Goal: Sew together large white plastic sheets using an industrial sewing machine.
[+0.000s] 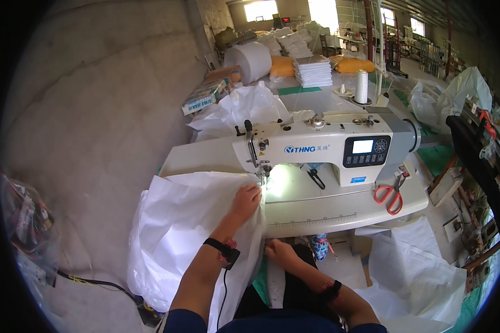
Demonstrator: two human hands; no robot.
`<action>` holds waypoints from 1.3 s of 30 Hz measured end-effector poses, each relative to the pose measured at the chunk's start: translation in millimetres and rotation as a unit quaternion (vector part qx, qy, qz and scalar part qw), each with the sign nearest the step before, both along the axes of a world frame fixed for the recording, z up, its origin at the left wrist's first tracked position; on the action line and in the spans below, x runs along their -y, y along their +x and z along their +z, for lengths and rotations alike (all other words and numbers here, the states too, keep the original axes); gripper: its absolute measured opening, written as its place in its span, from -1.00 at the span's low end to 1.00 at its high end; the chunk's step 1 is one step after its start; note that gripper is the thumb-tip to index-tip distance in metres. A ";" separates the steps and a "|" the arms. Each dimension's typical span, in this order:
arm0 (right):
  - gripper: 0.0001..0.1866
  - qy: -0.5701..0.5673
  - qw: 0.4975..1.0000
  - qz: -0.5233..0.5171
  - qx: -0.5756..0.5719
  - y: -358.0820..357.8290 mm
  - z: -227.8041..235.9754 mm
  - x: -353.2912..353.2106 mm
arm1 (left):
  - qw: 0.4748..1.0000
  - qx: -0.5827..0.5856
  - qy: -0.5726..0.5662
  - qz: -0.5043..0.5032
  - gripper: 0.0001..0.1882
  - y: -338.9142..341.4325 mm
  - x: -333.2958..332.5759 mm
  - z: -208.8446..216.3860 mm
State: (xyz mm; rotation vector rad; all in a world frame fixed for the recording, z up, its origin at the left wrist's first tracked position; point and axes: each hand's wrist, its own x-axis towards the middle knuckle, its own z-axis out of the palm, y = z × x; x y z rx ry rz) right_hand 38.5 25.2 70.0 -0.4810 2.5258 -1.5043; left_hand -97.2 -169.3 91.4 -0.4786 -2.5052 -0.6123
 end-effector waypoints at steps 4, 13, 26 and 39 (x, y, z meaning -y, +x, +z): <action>-0.78 -0.021 0.997 0.073 -0.003 9.5 8.0 -15.5 | 0.998 -0.023 0.006 0.055 -0.72 -11.3 21.3 5.2; -0.80 0.317 0.811 -0.293 -0.395 -132.7 46.6 -69.6 | 0.994 0.022 -0.085 0.058 -0.86 -64.7 19.9 7.1; -0.81 0.319 0.911 -0.201 -0.164 -132.9 54.4 -45.3 | 0.990 0.062 0.104 0.078 -0.82 -45.1 16.6 0.3; -0.79 0.421 0.843 -0.041 -0.332 -149.2 40.7 69.9 | 0.953 0.176 0.241 0.048 -0.74 -45.5 33.4 8.9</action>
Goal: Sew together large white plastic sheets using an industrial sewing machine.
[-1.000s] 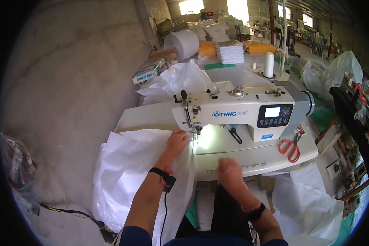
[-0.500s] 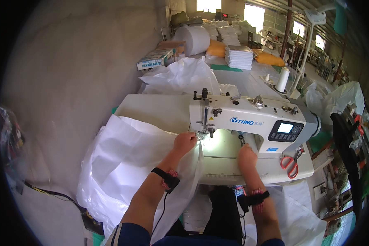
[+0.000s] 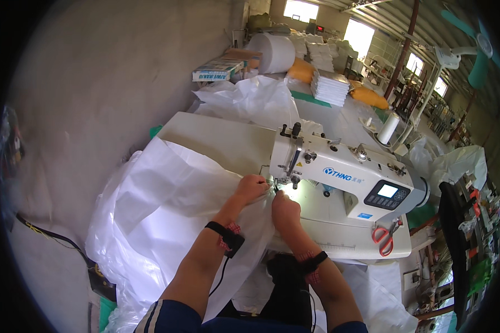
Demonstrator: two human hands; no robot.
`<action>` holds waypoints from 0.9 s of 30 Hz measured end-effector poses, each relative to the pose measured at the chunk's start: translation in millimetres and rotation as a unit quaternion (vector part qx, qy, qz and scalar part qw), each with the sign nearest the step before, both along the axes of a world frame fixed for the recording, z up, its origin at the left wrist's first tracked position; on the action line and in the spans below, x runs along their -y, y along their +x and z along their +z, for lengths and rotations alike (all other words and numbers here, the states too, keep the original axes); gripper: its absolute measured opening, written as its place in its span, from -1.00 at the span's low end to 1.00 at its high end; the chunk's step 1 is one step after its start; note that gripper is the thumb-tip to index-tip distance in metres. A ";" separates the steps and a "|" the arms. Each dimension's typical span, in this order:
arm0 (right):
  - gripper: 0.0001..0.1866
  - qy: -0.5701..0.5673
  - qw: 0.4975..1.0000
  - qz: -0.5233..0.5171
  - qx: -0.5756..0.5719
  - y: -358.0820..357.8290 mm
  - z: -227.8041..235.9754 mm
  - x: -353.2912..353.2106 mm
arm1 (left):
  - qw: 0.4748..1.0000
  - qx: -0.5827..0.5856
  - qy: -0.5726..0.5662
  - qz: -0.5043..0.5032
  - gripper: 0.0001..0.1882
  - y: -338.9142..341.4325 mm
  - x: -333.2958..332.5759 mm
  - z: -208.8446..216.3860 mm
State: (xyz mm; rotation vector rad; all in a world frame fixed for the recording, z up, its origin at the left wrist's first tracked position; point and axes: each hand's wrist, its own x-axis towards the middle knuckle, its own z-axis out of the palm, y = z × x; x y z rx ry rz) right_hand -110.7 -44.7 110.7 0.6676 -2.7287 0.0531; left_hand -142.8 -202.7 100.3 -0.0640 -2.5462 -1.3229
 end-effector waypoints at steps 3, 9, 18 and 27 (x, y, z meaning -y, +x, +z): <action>-0.77 0.055 0.998 -0.010 0.015 -2.7 3.8 4.4 | 1.000 0.015 0.007 0.002 -0.74 -1.5 1.1 -3.8; -0.77 0.085 0.996 -0.017 0.006 -8.3 7.7 14.7 | 0.999 -0.036 0.000 0.010 -0.71 -4.0 2.0 -10.7; -0.78 -0.046 0.996 -0.059 0.046 37.5 23.0 -45.5 | 0.964 -0.215 -0.139 0.074 -0.59 79.0 33.0 6.4; -0.74 0.067 0.964 -0.185 -0.180 14.9 26.6 -116.8 | 0.941 -0.131 -0.275 0.150 -0.69 248.4 90.5 27.2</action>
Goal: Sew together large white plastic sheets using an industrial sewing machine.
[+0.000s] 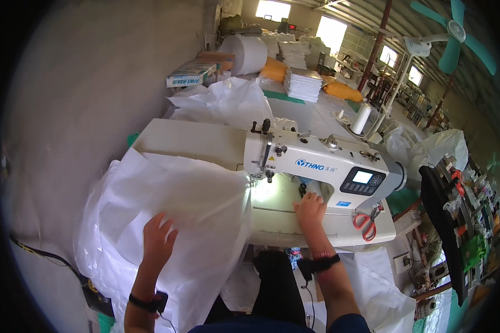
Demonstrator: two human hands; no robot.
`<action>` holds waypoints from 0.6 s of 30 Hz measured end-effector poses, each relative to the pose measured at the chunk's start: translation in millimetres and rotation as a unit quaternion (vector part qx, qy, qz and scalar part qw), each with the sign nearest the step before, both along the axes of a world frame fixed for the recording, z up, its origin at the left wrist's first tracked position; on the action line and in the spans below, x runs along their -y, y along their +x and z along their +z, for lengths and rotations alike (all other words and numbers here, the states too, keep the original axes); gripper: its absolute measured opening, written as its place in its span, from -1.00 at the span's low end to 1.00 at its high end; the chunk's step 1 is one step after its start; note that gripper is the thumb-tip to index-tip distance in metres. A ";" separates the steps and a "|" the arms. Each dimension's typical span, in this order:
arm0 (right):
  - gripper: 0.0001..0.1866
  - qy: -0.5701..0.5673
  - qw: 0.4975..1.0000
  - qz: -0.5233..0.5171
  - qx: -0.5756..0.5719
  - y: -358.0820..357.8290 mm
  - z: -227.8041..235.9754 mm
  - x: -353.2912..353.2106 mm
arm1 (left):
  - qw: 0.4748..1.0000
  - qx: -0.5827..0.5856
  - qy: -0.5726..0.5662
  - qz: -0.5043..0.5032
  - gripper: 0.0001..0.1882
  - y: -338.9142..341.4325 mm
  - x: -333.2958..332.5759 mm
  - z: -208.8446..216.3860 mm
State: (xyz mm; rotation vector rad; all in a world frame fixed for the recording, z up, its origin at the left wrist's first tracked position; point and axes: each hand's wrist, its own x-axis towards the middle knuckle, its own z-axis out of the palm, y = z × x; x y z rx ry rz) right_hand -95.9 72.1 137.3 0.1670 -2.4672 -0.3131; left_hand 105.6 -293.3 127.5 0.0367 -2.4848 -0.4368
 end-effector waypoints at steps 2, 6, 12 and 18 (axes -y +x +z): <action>-0.75 -0.059 0.992 0.104 0.051 32.2 -8.7 10.6 | 0.998 0.025 -0.021 0.058 -0.69 35.4 8.2 -2.3; -0.66 -0.070 0.737 0.276 0.613 117.0 -67.7 46.8 | 0.990 0.062 0.058 0.111 -0.68 85.7 7.4 -17.6; -0.43 -0.221 0.623 0.439 0.608 140.3 -141.4 148.3 | 0.994 0.048 0.062 0.080 -0.61 81.1 -43.3 -0.5; -0.45 -0.339 0.442 0.415 0.719 174.1 -106.6 178.1 | 0.974 -0.134 -0.124 0.136 -0.58 84.3 -21.1 54.0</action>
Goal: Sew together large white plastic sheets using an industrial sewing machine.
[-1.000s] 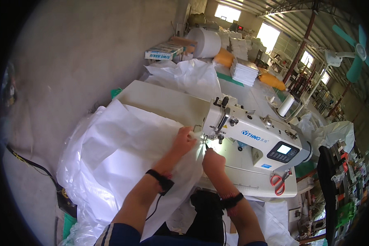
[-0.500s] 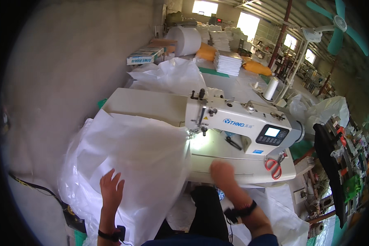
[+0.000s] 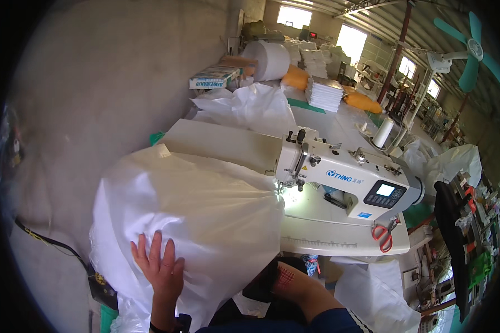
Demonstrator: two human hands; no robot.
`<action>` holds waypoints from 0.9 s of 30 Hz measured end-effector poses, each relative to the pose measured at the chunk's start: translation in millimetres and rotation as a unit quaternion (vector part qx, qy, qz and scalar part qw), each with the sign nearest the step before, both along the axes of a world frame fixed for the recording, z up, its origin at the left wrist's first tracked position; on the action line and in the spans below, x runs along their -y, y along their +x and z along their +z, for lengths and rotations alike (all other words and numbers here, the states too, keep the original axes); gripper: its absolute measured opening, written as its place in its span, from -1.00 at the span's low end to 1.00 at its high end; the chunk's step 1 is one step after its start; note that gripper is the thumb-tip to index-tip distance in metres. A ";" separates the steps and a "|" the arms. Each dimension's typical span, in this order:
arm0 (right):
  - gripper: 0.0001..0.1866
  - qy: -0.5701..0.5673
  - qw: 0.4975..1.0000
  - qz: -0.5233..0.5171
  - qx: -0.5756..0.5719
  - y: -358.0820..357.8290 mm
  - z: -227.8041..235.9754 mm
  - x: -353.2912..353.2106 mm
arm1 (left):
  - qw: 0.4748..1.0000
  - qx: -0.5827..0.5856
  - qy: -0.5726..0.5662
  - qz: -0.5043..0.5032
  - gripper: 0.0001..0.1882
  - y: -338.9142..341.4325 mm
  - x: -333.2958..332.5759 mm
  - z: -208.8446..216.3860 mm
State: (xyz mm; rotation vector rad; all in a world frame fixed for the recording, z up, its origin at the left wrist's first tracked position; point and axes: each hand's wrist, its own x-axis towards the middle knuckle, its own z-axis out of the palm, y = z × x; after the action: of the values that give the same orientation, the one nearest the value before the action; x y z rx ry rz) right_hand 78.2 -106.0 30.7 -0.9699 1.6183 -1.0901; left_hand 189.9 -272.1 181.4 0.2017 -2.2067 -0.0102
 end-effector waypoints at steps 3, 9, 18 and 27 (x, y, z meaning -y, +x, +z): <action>-0.46 -0.014 0.998 0.002 0.062 -1.3 11.9 5.6 | 0.994 0.099 0.056 0.004 -0.60 -28.8 39.0 -15.8; -0.47 -0.042 0.987 0.045 0.146 0.2 19.6 16.3 | 0.953 0.268 0.139 0.023 -0.59 -153.7 154.7 -63.8; -0.50 -0.095 0.948 0.237 0.190 78.6 15.2 47.0 | 0.911 0.393 0.126 0.011 -0.52 -226.9 205.8 -70.0; -0.47 -0.100 0.943 0.071 0.310 78.9 26.0 -17.9 | 0.892 0.443 0.008 0.092 -0.49 -129.9 206.9 -37.7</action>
State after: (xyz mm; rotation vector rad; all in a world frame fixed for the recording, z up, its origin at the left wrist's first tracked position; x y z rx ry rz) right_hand 157.1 -88.1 56.7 -0.7480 0.9265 -1.3116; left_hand 60.0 -479.0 143.7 0.5031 -3.0877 0.2075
